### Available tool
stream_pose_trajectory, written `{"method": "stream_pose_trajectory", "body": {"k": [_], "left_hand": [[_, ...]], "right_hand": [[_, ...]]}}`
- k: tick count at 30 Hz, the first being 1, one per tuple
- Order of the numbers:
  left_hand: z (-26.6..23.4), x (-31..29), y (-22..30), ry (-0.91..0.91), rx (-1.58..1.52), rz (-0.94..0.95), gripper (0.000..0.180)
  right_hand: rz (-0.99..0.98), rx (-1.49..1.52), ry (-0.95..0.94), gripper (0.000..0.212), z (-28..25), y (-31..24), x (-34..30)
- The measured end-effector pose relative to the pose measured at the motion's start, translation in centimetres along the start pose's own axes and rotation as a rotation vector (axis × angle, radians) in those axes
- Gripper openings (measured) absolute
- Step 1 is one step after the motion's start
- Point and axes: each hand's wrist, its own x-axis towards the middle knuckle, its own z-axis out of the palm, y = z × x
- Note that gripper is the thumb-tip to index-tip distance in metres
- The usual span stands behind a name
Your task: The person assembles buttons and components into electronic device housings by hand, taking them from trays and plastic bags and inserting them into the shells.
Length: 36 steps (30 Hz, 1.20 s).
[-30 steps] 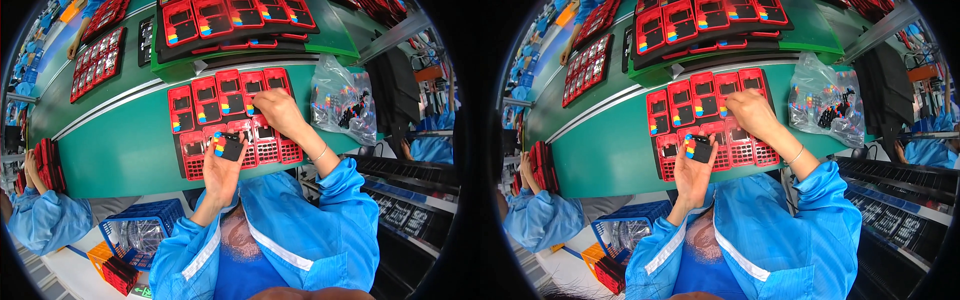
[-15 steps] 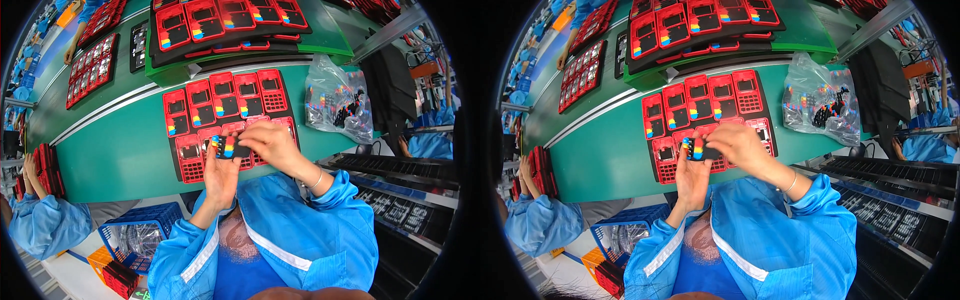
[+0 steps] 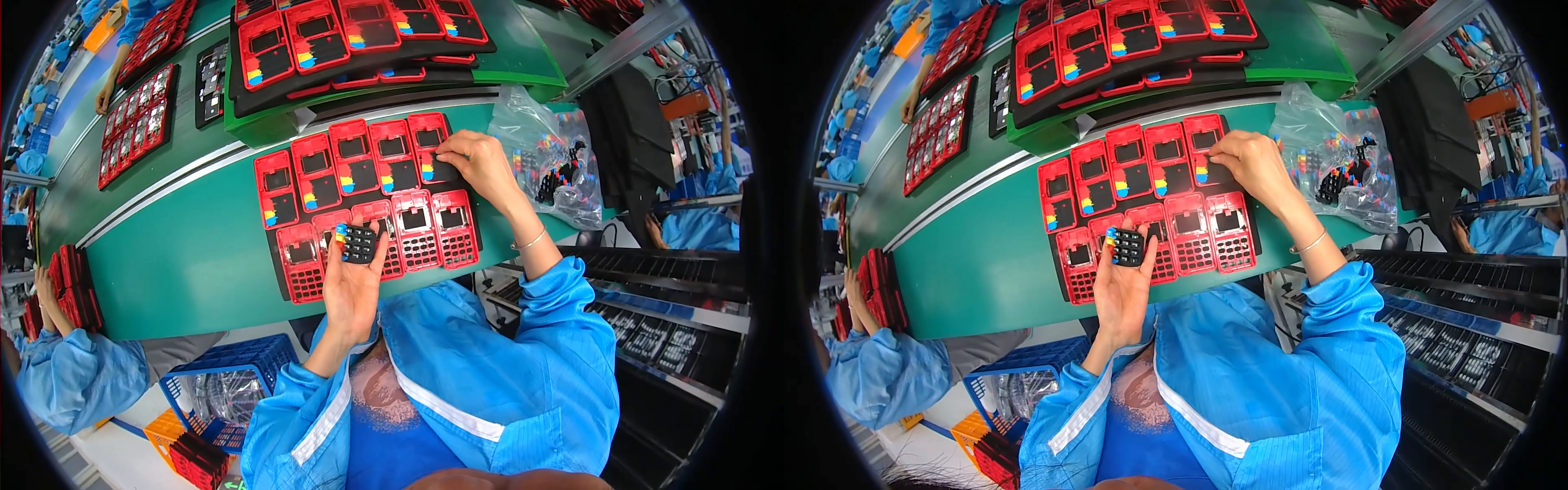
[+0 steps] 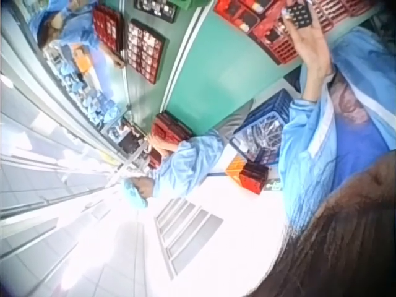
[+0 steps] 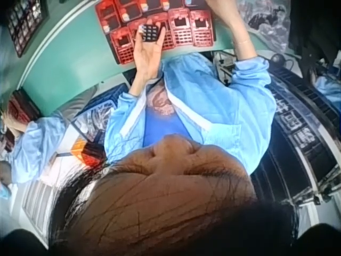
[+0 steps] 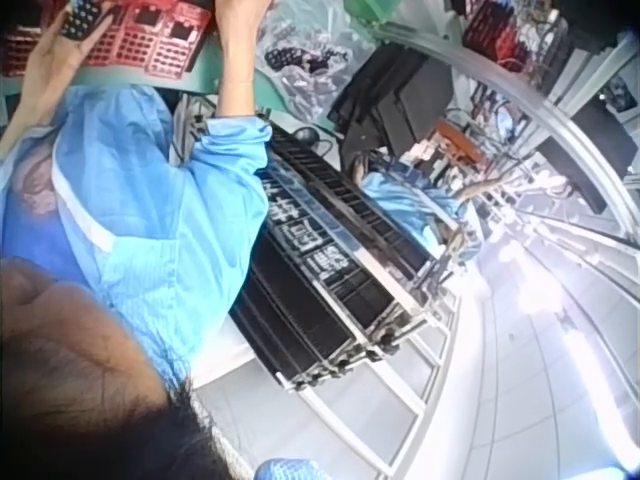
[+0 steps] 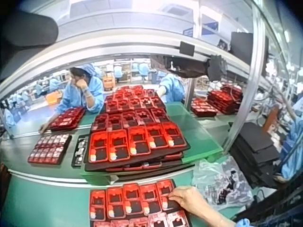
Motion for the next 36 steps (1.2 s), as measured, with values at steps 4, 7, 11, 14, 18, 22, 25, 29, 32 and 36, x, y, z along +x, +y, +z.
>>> {"method": "stream_pose_trajectory", "body": {"k": [4,7,11,14,18,22,25,29,32,36], "left_hand": [[-0.1,0.0,0.0,-0.024,-0.02,-0.008,0.033],[0.0,0.0,-0.1,-0.022,-0.037,-0.02,0.031],[0.3,0.0,0.1,-0.026,-0.043,-0.054,0.031],[0.0,0.3,-0.1,-0.039,-0.033,-0.051,0.033],[0.0,0.3,-0.2,-0.043,-0.022,-0.077,0.034],[0.0,0.2,-0.1,-0.047,-0.03,-0.068,0.035],[-0.2,0.4,-0.2,-0.074,-0.06,-0.064,0.033],[0.1,-0.1,-0.1,-0.063,-0.081,-0.048,0.031],[-0.2,-0.5,0.2,-0.097,-0.08,-0.014,0.029],[-0.6,-1.3,1.4,-0.13,-0.02,0.039,0.032]], "right_hand": [[-0.072,-0.092,-0.003,0.008,0.4,0.9,0.4],[-0.181,-0.124,0.046,0.008,0.8,1.4,0.2],[-0.184,-0.22,0.099,0.012,0.1,1.0,-0.8],[-0.228,-0.293,0.032,0.012,0.5,1.0,-1.2],[-0.215,-0.258,0.021,0.013,0.6,0.9,-1.4],[-0.201,-0.228,0.088,0.014,0.9,0.0,-1.2],[-0.211,-0.313,-0.047,0.014,1.3,-0.1,-1.2],[-0.226,-0.04,-0.005,0.022,1.7,-4.2,-1.6],[-0.187,0.238,-0.163,0.022,3.5,-10.6,-2.6],[-0.005,0.383,-0.101,0.023,7.0,-13.9,-4.3]]}}
